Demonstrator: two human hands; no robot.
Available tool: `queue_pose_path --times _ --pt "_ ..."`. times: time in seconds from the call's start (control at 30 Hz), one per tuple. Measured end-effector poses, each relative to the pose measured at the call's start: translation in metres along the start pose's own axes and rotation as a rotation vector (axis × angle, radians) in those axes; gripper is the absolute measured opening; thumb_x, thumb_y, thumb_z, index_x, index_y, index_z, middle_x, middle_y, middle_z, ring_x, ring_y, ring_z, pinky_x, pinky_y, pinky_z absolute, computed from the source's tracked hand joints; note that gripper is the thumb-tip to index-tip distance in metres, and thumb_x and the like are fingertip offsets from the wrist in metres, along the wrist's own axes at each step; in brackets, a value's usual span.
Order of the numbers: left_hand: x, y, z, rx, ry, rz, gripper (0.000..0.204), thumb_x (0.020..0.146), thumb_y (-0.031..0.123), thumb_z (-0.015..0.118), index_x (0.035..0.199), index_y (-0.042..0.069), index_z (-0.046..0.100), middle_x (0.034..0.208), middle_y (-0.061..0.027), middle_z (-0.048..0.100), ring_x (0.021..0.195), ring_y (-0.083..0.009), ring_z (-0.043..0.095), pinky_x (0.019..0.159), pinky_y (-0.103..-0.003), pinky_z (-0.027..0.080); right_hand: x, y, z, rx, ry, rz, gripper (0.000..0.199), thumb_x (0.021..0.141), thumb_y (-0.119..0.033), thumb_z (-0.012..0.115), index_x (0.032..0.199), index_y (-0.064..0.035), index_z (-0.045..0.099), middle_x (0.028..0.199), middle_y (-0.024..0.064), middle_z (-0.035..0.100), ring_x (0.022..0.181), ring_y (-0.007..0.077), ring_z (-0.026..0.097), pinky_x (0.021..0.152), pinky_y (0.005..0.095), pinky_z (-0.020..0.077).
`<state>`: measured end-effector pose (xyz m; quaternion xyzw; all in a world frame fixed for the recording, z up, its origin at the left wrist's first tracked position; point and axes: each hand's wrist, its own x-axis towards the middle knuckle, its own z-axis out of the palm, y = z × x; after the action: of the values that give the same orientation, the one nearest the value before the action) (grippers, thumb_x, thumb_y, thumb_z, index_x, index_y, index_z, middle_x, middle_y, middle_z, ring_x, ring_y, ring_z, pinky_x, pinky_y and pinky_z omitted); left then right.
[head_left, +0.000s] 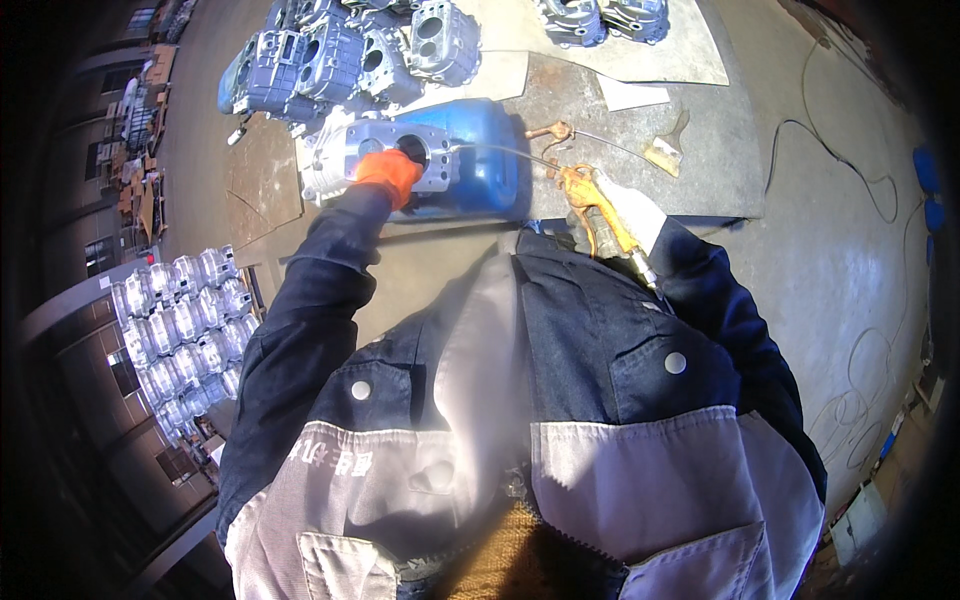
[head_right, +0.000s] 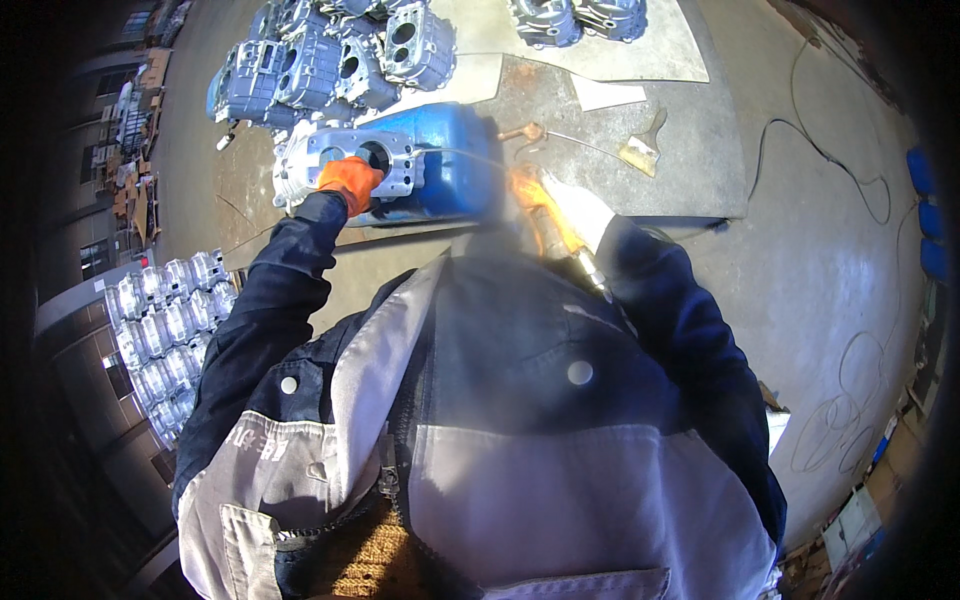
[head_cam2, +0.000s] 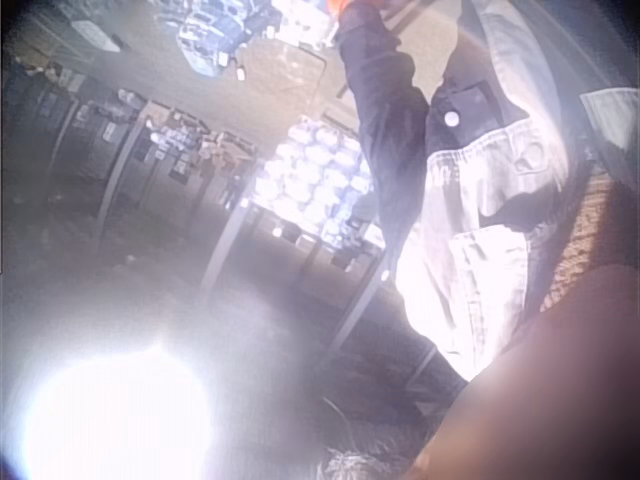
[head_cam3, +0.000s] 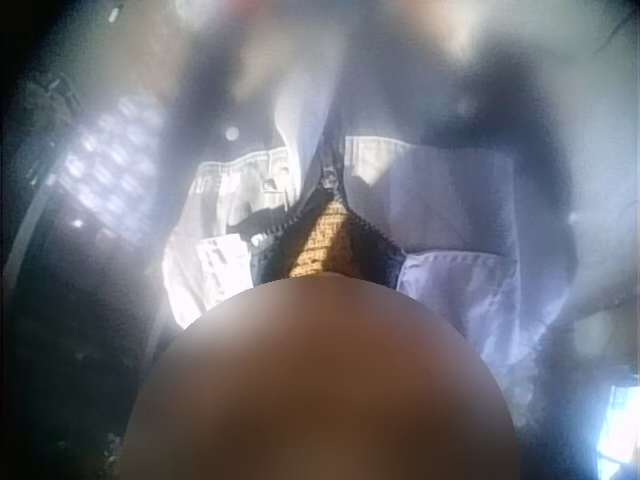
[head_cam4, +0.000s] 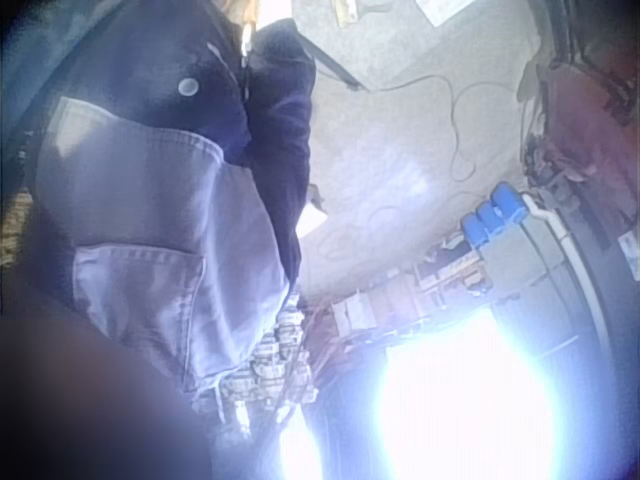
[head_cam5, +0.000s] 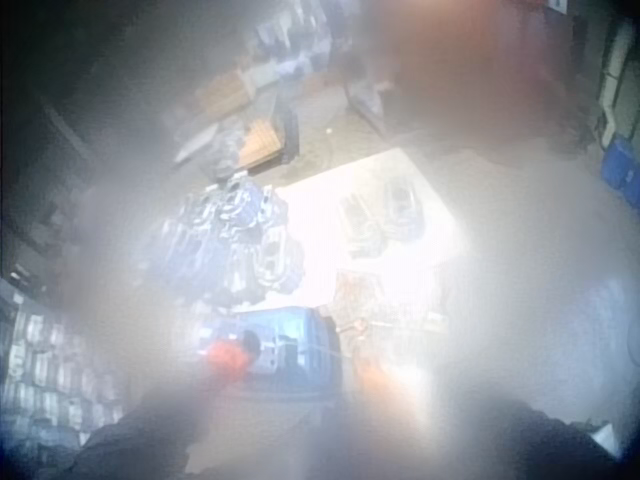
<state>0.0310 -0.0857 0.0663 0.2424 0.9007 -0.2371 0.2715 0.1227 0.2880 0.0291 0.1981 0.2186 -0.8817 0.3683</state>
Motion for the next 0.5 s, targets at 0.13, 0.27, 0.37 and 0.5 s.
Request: queue_pose_path --times 0.13,0.27,0.37,0.5 --pt "-0.002 0.007 -0.012 0.003 -0.059 -0.042 0.026 0.074 0.009 0.063 0.099 0.015 0.069 0.100 -0.0123 0.068 0.100 -0.0318 0.064 0.080 -0.043 0.053 -0.004 -0.007 -0.023 -0.268 0.014 0.102 0.042 0.102 -0.034 0.044 0.124 0.0004 0.054 0.103 0.0128 0.066 0.085 0.0204 0.068 0.074 0.0306 0.0578" --pt "-0.004 0.011 -0.020 0.016 -0.074 -0.061 0.025 0.075 0.011 0.063 0.099 0.016 0.070 0.102 -0.0117 0.068 0.100 -0.0310 0.065 0.080 -0.042 0.053 0.000 -0.002 -0.043 -0.241 0.006 0.117 0.043 0.101 -0.034 0.045 0.126 0.0002 0.052 0.103 0.0127 0.066 0.084 0.0221 0.068 0.073 0.0334 0.0582" --pt "-0.004 0.013 -0.021 0.020 -0.081 -0.064 0.024 0.076 0.012 0.064 0.099 0.015 0.070 0.102 -0.0115 0.067 0.100 -0.0307 0.065 0.080 -0.042 0.053 0.001 0.003 -0.048 -0.242 -0.066 0.117 0.041 0.102 -0.032 0.045 0.126 0.0002 0.053 0.106 0.0132 0.066 0.086 0.0207 0.068 0.073 0.0327 0.0582" --pt "-0.005 0.013 -0.021 0.022 -0.074 -0.068 0.023 0.077 0.011 0.063 0.098 0.015 0.070 0.102 -0.0118 0.067 0.100 -0.0305 0.065 0.081 -0.042 0.053 0.001 0.004 -0.045 -0.198 -0.053 0.133 0.040 0.102 -0.031 0.045 0.126 -0.0005 0.054 0.107 0.0127 0.066 0.085 0.0198 0.068 0.073 0.0315 0.0583"
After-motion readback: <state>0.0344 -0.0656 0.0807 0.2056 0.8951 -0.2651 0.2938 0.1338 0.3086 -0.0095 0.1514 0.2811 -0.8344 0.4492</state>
